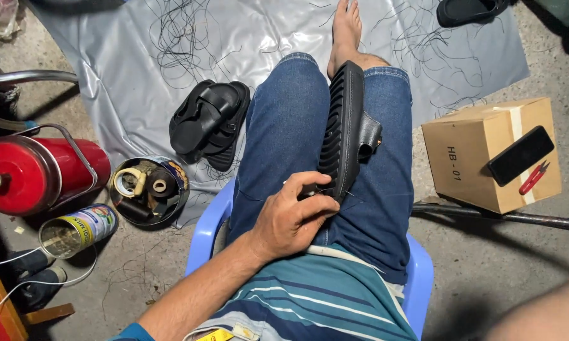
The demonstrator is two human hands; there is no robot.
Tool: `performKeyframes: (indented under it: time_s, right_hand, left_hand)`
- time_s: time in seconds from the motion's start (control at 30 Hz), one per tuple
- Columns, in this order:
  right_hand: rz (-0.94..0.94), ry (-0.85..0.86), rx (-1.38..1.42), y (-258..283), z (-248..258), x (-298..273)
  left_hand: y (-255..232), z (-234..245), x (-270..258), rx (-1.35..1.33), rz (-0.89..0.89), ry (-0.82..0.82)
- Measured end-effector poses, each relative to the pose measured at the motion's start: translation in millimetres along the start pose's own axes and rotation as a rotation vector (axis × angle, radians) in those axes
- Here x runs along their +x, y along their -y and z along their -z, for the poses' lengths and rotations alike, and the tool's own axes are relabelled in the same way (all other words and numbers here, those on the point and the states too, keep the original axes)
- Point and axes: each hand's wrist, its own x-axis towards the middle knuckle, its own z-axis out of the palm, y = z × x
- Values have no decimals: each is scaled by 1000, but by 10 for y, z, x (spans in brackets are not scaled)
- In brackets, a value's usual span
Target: Hand-sewing the sole of a black sandal using a needle and thread while sitting on a chair.
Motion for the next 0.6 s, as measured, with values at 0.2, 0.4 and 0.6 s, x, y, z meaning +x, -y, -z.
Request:
performKeyframes:
  time_s: [0.2, 0.4, 0.6]
  right_hand:
    - [423, -170, -100, 69, 76, 29]
    - [348, -1, -282, -17, -324, -24]
    - [469, 110, -283, 102, -236, 52]
  left_hand:
    - [-9, -1, -15, 14, -7, 0]
    - [6, 0, -21, 54, -7, -2]
    - [-10, -10, 1, 70, -22, -9]
